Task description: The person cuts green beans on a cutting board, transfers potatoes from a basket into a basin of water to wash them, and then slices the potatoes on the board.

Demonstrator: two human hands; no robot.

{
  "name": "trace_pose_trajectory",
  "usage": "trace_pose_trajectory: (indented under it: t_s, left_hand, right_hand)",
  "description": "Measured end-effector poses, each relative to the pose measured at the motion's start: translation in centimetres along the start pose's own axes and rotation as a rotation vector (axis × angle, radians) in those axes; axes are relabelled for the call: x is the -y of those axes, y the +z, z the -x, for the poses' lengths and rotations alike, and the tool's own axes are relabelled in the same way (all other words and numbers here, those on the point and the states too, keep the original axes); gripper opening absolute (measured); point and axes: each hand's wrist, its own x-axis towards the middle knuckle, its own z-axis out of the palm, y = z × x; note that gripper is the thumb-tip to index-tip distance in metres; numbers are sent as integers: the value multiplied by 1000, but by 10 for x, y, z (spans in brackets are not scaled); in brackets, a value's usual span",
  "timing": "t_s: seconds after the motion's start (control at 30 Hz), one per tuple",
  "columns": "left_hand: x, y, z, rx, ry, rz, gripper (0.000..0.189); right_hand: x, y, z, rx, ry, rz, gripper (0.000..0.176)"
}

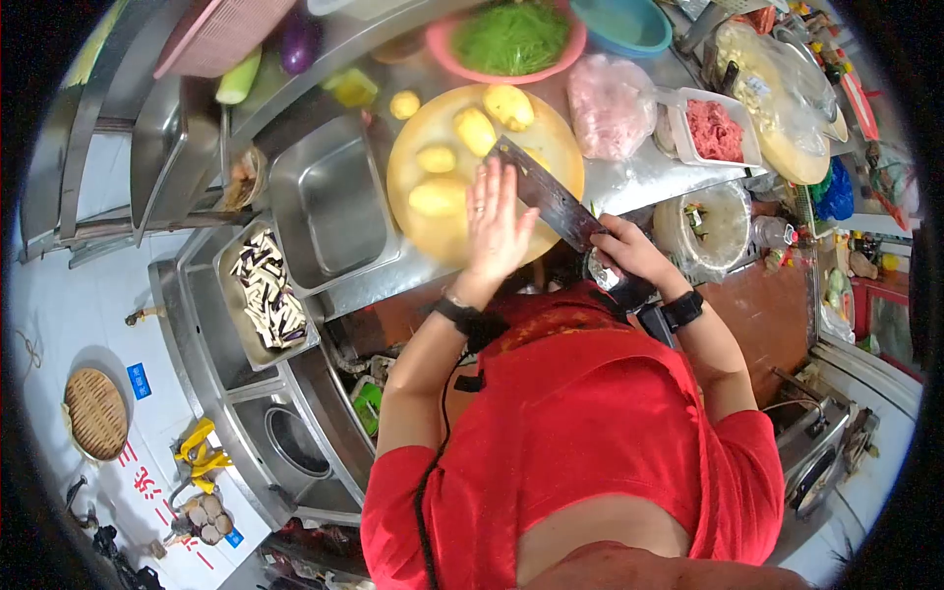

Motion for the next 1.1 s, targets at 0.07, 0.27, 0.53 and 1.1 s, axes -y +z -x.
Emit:
trace_pose_trajectory:
  t_s: [0.07, 0.27, 0.53, 1.1]
  left_hand:
    - [-18, 8, -12, 6, 26, 17, 67]
    - [-74, 23, -32, 271, 394, 192, 73]
    - [-27, 30, 13, 158, 322, 429, 16]
    - [92, 4, 47, -59, -300, 86, 64]
  right_hand:
    - [8, 0, 6, -31, -34, -42, 12]
    - [17, -18, 28, -333, -144, -69, 11]
    - [6, -65, 60, -678, -193, 167, 14]
    - [-26, 27, -34, -326, -290, 1030, 21]
